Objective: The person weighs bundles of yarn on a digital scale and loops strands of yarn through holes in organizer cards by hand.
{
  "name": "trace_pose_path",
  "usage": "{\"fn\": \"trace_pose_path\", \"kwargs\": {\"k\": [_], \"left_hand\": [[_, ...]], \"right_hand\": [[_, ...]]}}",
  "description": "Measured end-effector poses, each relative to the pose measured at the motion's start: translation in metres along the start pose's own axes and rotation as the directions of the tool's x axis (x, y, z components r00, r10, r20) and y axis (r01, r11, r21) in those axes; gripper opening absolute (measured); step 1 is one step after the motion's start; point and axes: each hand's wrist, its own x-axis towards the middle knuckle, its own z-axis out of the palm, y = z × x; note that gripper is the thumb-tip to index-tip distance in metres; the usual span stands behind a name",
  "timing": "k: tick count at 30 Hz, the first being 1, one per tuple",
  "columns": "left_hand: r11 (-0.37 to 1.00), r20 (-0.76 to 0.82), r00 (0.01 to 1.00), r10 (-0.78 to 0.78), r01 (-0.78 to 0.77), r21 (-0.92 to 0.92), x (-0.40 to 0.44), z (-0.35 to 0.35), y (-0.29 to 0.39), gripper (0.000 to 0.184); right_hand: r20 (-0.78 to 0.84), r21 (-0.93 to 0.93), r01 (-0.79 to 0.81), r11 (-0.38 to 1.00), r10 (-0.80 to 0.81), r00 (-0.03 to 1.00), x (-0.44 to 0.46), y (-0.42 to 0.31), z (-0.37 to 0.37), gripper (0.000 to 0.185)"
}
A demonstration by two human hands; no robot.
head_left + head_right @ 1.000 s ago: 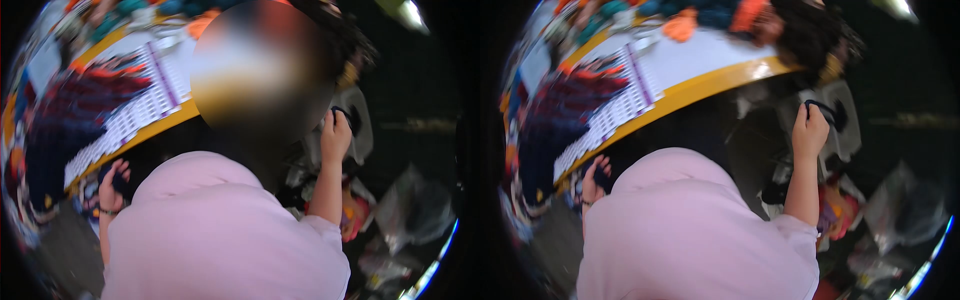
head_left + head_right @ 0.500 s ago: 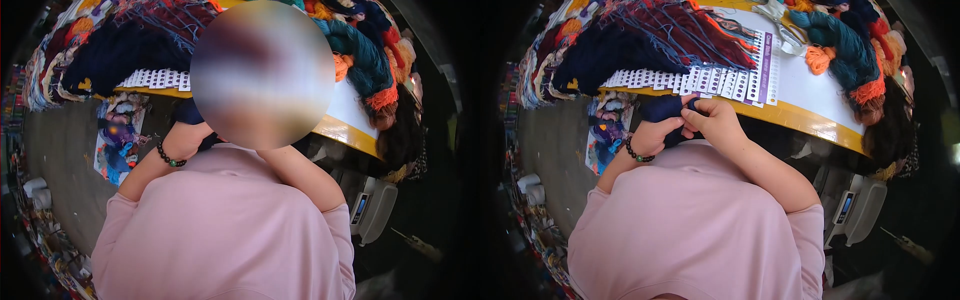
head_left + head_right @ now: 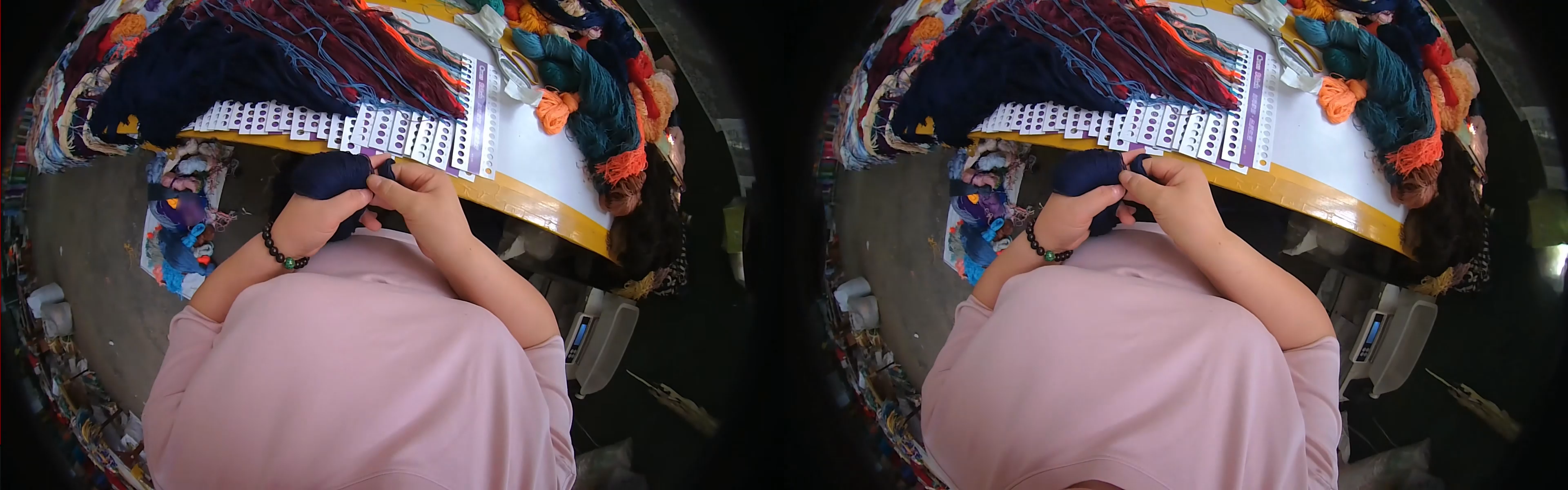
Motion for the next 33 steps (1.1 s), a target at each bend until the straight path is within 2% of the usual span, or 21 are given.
{"fn": "trace_pose_path", "kwargs": {"k": [7, 9, 12, 14, 15, 16, 17, 18, 19, 20, 21, 22, 24, 25, 26, 27, 28, 29, 31, 32, 33], "left_hand": [[0.998, -0.045, 0.998, -0.048, 0.05, 0.026, -0.002, -0.001, 0.001, 0.042], [0.996, -0.089, 0.996, 0.006, -0.014, -0.087, -0.001, 0.0, -0.003, 0.038], [0.963, -0.102, 0.993, 0.063, -0.087, -0.254, 0.0, 0.002, 0.0, 0.033], [0.964, -0.141, 0.975, 0.169, -0.193, -0.182, -0.012, -0.03, -0.013, 0.027], [0.799, -0.085, 0.991, 0.108, -0.137, -0.586, -0.016, -0.042, 0.003, 0.027], [0.717, -0.184, 0.981, 0.062, -0.172, -0.675, -0.03, -0.065, 0.012, 0.03], [0.678, -0.158, 0.977, 0.146, -0.214, -0.703, -0.044, -0.104, 0.016, 0.035], [0.621, -0.211, 0.957, 0.201, -0.291, -0.728, -0.059, -0.146, 0.016, 0.042], [0.62, -0.436, 0.867, 0.241, -0.484, -0.618, -0.073, -0.176, 0.023, 0.048], [0.646, -0.49, 0.812, 0.316, -0.563, -0.516, -0.088, -0.212, 0.026, 0.05], [0.562, -0.633, 0.718, 0.288, -0.662, -0.496, -0.101, -0.218, 0.038, 0.049], [0.561, -0.515, 0.789, 0.334, -0.606, -0.564, -0.112, -0.232, 0.037, 0.05], [0.636, -0.315, 0.879, 0.358, -0.477, -0.607, -0.115, -0.207, 0.04, 0.057], [0.645, -0.105, 0.937, 0.334, -0.309, -0.699, -0.104, -0.181, 0.041, 0.061], [0.673, 0.039, 0.948, 0.316, -0.195, -0.713, -0.09, -0.164, 0.034, 0.06], [0.678, 0.137, 0.942, 0.305, -0.113, -0.727, -0.076, -0.152, 0.017, 0.055], [0.696, 0.253, 0.931, 0.261, 0.0, -0.718, -0.06, -0.135, 0.005, 0.046], [0.718, 0.215, 0.974, 0.073, 0.098, -0.689, -0.049, -0.114, 0.0, 0.037], [0.887, 0.292, 0.945, -0.148, 0.257, -0.382, -0.015, -0.064, 0.001, 0.042], [0.913, 0.313, 0.937, -0.154, 0.256, -0.317, -0.003, -0.042, -0.006, 0.043], [0.994, 0.224, 0.97, -0.098, 0.105, -0.02, 0.005, -0.017, -0.001, 0.038]], "right_hand": [[-0.006, -0.017, 0.09, 0.996, -0.091, 0.996, 0.001, 0.01, -0.003, 0.013], [0.013, -0.021, 0.082, 0.996, -0.082, 0.997, 0.001, 0.008, -0.002, 0.013], [-0.058, 0.185, 0.114, 0.976, -0.105, 0.993, -0.005, 0.001, 0.0, 0.013], [0.01, 0.378, 0.062, 0.924, -0.071, 0.997, -0.022, -0.016, -0.015, 0.016], [0.036, 0.462, 0.053, 0.885, -0.078, 0.996, -0.04, -0.018, -0.036, 0.02], [0.112, 0.57, 0.123, 0.812, -0.225, 0.968, -0.059, -0.027, -0.053, 0.024], [-0.102, 0.332, 0.204, 0.921, -0.18, 0.978, -0.084, -0.046, -0.074, 0.029], [-0.392, 0.064, 0.264, 0.962, -0.219, 0.894, -0.107, -0.061, -0.1, 0.034], [-0.499, -0.236, 0.254, 0.938, -0.342, 0.796, -0.128, -0.076, -0.147, 0.034], [-0.672, -0.538, 0.103, 0.837, -0.499, 0.547, -0.144, -0.091, -0.179, 0.026], [-0.575, -0.806, -0.08, 0.586, -0.744, 0.34, -0.162, -0.096, -0.229, 0.02], [-0.355, -0.7, -0.705, 0.114, -0.912, 0.205, -0.177, -0.109, -0.238, 0.019], [-0.358, -0.813, -0.562, 0.153, -0.892, 0.275, -0.167, -0.117, -0.206, 0.019], [-0.452, -0.891, -0.26, 0.371, -0.77, 0.451, -0.148, -0.11, -0.192, 0.021], [-0.313, -0.948, -0.159, 0.277, -0.714, 0.626, -0.126, -0.104, -0.151, 0.022], [-0.282, -0.915, -0.05, 0.399, -0.547, 0.788, -0.104, -0.089, -0.119, 0.024], [-0.319, -0.884, -0.206, 0.42, -0.218, 0.922, -0.086, -0.083, -0.084, 0.026], [-0.024, -0.878, 0.102, 0.468, -0.255, 0.967, -0.068, -0.06, -0.071, 0.026], [0.158, -0.895, 0.224, 0.387, -0.194, 0.968, -0.045, -0.045, -0.03, 0.021], [0.179, -0.9, 0.216, 0.379, -0.13, 0.975, -0.039, -0.043, -0.013, 0.017], [0.308, -0.892, 0.352, 0.283, -0.188, 0.933, -0.034, -0.039, -0.008, 0.015]]}}
